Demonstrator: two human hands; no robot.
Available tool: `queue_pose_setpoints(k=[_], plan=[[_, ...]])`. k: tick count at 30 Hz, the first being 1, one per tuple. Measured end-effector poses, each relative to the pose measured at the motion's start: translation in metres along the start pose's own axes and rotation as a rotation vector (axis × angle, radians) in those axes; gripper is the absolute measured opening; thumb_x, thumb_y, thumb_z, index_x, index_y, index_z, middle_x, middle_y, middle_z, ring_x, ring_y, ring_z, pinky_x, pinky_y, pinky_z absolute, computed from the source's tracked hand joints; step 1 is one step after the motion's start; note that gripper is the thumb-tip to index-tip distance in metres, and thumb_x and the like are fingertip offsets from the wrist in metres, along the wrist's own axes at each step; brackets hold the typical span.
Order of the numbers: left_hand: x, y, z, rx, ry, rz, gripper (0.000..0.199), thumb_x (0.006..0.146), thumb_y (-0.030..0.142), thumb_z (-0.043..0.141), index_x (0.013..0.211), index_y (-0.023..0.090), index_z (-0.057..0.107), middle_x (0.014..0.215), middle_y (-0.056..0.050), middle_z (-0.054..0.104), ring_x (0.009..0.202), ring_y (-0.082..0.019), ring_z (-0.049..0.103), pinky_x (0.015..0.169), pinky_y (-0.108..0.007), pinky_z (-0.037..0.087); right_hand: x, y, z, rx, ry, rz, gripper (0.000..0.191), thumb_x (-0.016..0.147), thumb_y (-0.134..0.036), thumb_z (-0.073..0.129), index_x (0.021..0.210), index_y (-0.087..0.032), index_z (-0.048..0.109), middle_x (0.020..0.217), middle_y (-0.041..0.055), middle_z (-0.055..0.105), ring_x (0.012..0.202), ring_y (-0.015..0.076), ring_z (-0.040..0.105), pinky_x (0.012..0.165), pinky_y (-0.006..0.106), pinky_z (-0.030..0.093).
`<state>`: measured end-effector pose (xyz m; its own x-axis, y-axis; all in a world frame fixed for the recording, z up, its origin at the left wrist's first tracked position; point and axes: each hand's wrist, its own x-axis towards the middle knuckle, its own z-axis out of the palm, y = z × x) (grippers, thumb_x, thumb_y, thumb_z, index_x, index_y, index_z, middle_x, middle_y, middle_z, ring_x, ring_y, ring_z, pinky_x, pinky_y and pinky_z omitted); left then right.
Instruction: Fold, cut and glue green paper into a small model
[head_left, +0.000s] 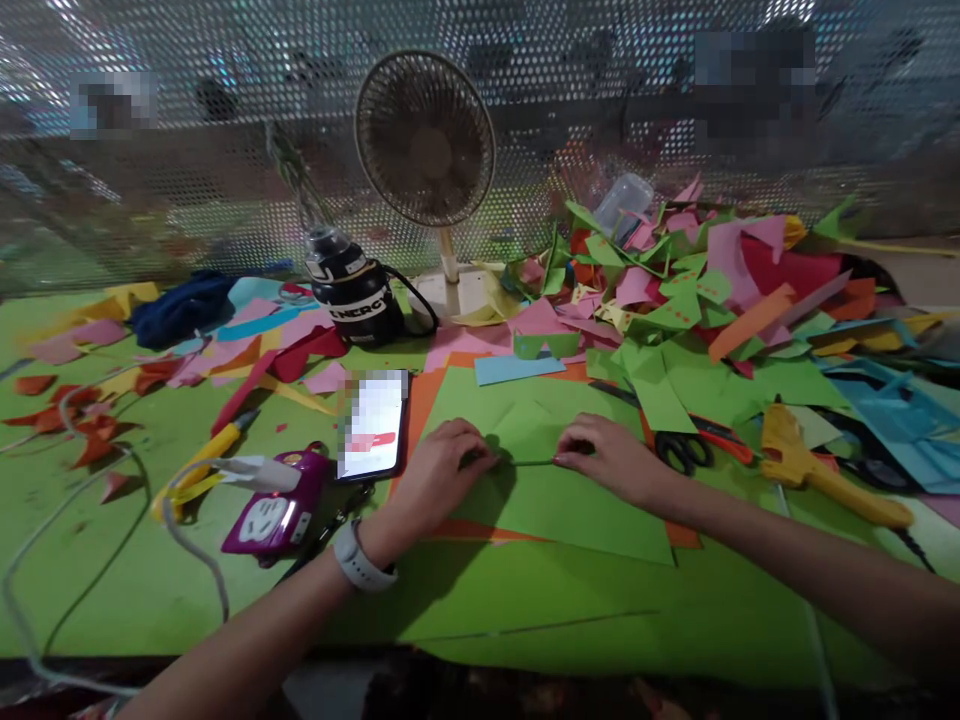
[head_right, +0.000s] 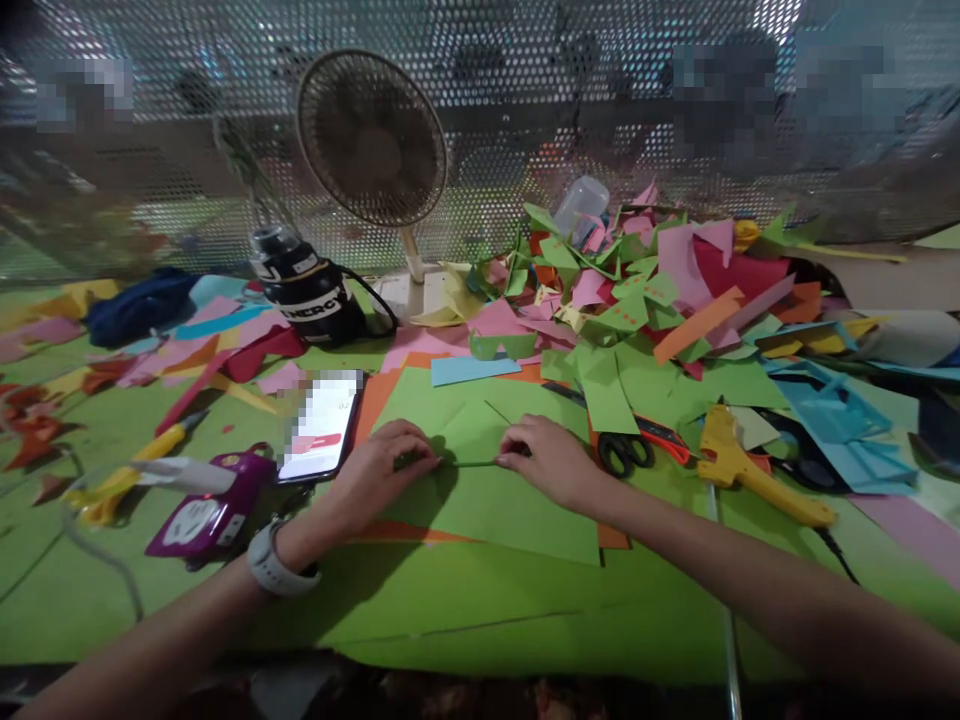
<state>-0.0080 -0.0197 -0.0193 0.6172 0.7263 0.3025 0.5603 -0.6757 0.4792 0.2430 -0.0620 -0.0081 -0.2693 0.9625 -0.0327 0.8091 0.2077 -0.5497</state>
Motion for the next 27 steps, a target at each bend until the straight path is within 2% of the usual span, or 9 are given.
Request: queue_pose_setpoints(k=[8, 12, 14, 16, 18, 19, 21, 24, 27], plan=[[-0.021, -0.018, -0.026, 0.034, -0.027, -0.114, 0.020, 0.091, 0.021, 0.057, 0.074, 0.018, 0.065, 0.082, -0.005, 0.065, 0.075, -0.018, 0.065, 0.067, -0.030, 0.054, 0.006, -0.002, -0.003, 0.110, -0.053, 0.097, 0.006, 0.082, -0.019, 0.068, 0.078, -0.018, 0.071, 0.079, 0.0039, 0.066, 0.071, 0.0158, 0.063, 0.065, 0.027, 0.047], [-0.034, -0.014, -0.032, 0.266, 0.085, -0.085, 0.021, 0.096, 0.023, 0.051, 0.081, 0.017, 0.065, 0.088, -0.007, 0.068, 0.080, -0.021, 0.065, 0.071, -0.035, 0.053, 0.009, -0.002, -0.005, 0.113, -0.073, 0.124, 0.006, 0.080, -0.021, 0.069, 0.075, -0.019, 0.071, 0.075, 0.0029, 0.067, 0.068, 0.0159, 0.062, 0.061, 0.026, 0.046], [-0.038, -0.001, -0.024, 0.384, 0.175, 0.030, 0.023, 0.100, 0.027, 0.046, 0.098, 0.016, 0.066, 0.102, -0.010, 0.071, 0.095, -0.024, 0.066, 0.080, -0.039, 0.052, 0.010, -0.002, -0.005, 0.114, -0.080, 0.133, 0.007, 0.079, -0.022, 0.069, 0.073, -0.019, 0.071, 0.074, 0.0028, 0.067, 0.067, 0.0163, 0.062, 0.060, 0.027, 0.045], [-0.039, 0.017, -0.009, 0.416, 0.079, 0.212, 0.037, 0.102, 0.039, 0.040, 0.123, 0.015, 0.059, 0.127, -0.013, 0.065, 0.117, -0.025, 0.059, 0.095, -0.041, 0.047, 0.012, -0.002, -0.005, 0.117, -0.086, 0.133, 0.008, 0.078, -0.023, 0.068, 0.072, -0.019, 0.071, 0.073, 0.0029, 0.068, 0.067, 0.0165, 0.062, 0.060, 0.027, 0.045], [-0.039, 0.033, 0.009, 0.429, -0.053, 0.307, 0.070, 0.098, 0.062, 0.034, 0.140, 0.007, 0.044, 0.145, -0.019, 0.050, 0.137, -0.029, 0.043, 0.109, -0.047, 0.036, 0.013, -0.001, -0.005, 0.120, -0.093, 0.128, 0.009, 0.078, -0.024, 0.068, 0.072, -0.019, 0.070, 0.072, 0.0028, 0.068, 0.066, 0.0163, 0.061, 0.059, 0.027, 0.045], [-0.038, 0.039, 0.017, 0.416, -0.100, 0.318, 0.085, 0.093, 0.071, 0.031, 0.144, 0.004, 0.037, 0.150, -0.021, 0.043, 0.141, -0.030, 0.036, 0.113, -0.047, 0.031, 0.013, 0.000, -0.005, 0.122, -0.095, 0.123, 0.009, 0.079, -0.025, 0.067, 0.072, -0.018, 0.070, 0.071, 0.0027, 0.068, 0.065, 0.0161, 0.061, 0.059, 0.026, 0.045], [-0.037, 0.045, 0.029, 0.386, -0.153, 0.277, 0.100, 0.087, 0.079, 0.028, 0.150, 0.002, 0.025, 0.156, -0.022, 0.032, 0.147, -0.030, 0.025, 0.117, -0.048, 0.023, 0.013, 0.001, -0.004, 0.123, -0.095, 0.114, 0.011, 0.079, -0.026, 0.066, 0.072, -0.018, 0.069, 0.070, 0.0024, 0.067, 0.064, 0.0157, 0.060, 0.058, 0.026, 0.045], [-0.035, 0.043, 0.035, 0.344, -0.187, 0.221, 0.104, 0.085, 0.081, 0.027, 0.153, 0.003, 0.016, 0.159, -0.021, 0.025, 0.149, -0.029, 0.016, 0.120, -0.048, 0.017, 0.013, 0.002, -0.004, 0.132, -0.093, 0.117, 0.013, 0.078, -0.029, 0.065, 0.073, -0.018, 0.069, 0.071, 0.0030, 0.067, 0.064, 0.0161, 0.059, 0.059, 0.027, 0.045], [-0.035, 0.041, 0.035, 0.337, -0.200, 0.203, 0.106, 0.084, 0.082, 0.026, 0.153, 0.003, 0.016, 0.159, -0.021, 0.025, 0.149, -0.029, 0.016, 0.119, -0.047, 0.018, 0.013, 0.004, -0.004, 0.153, -0.105, 0.121, 0.015, 0.078, -0.032, 0.064, 0.073, -0.018, 0.069, 0.072, 0.0036, 0.067, 0.065, 0.0171, 0.060, 0.059, 0.028, 0.046]])
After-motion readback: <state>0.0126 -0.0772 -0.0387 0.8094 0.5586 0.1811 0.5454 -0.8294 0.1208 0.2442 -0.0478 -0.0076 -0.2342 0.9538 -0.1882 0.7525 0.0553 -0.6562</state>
